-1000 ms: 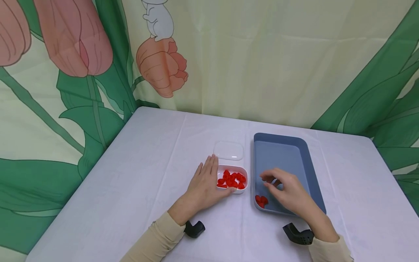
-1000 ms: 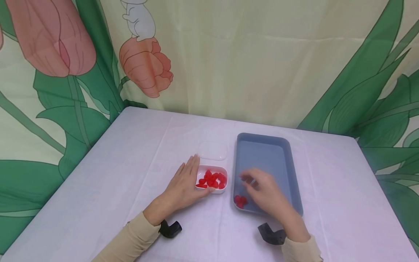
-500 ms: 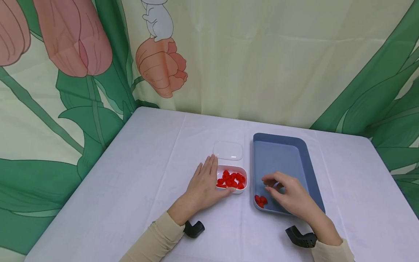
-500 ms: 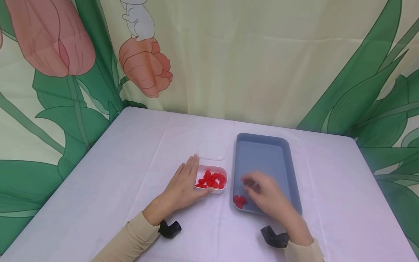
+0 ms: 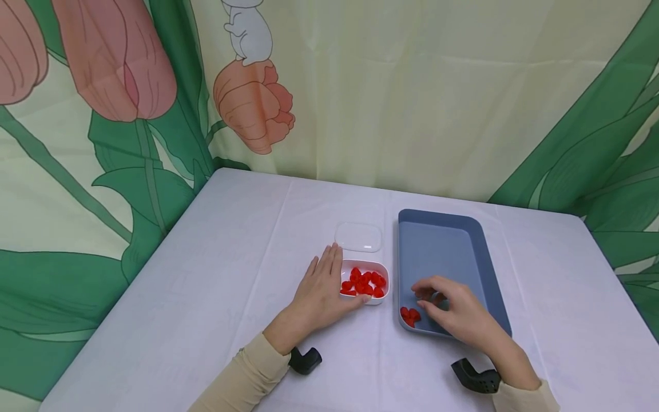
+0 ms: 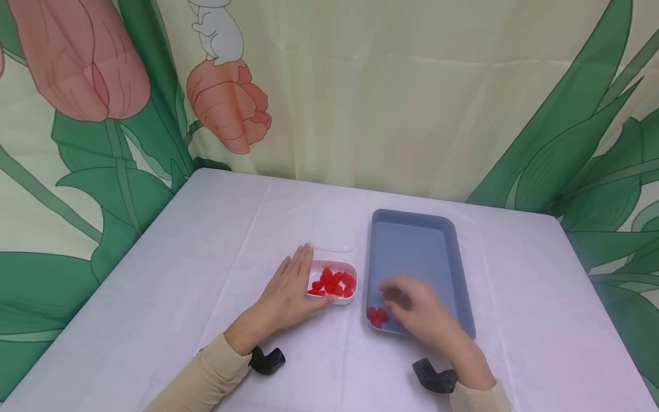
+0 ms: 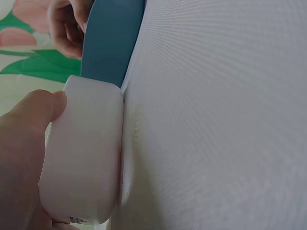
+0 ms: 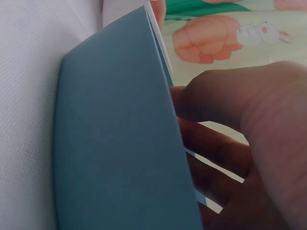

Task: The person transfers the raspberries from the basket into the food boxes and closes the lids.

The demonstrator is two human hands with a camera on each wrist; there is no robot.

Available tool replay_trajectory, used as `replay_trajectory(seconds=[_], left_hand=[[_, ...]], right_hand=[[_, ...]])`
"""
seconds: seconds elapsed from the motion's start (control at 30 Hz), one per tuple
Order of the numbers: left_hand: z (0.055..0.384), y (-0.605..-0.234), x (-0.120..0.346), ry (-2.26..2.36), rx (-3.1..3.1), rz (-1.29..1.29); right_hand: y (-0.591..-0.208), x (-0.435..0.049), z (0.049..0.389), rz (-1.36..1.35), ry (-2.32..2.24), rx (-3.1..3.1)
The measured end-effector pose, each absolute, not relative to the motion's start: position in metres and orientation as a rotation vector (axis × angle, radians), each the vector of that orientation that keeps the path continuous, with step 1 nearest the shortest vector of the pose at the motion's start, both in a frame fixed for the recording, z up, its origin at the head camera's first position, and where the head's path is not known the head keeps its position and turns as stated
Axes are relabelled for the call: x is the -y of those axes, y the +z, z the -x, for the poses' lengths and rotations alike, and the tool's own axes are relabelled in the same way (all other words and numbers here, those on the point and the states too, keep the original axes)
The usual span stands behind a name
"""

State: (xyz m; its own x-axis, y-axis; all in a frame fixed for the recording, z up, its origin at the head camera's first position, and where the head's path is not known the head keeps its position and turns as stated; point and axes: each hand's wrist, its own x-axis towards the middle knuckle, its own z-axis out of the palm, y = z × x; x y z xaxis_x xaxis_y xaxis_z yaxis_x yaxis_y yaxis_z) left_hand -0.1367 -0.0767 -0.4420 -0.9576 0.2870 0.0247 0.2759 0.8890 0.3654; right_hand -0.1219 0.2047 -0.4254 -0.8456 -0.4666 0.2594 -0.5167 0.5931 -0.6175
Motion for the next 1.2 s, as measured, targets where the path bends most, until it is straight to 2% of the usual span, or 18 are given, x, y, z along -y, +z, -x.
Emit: replay_trajectory(seconds=[1.2], left_hand=[[0.1364,-0.4412,0.0768,0.585,-3.021,-0.442]], right_hand=[[-0.4314,-0.2044,0.121,-0.887,1.147,2.954]])
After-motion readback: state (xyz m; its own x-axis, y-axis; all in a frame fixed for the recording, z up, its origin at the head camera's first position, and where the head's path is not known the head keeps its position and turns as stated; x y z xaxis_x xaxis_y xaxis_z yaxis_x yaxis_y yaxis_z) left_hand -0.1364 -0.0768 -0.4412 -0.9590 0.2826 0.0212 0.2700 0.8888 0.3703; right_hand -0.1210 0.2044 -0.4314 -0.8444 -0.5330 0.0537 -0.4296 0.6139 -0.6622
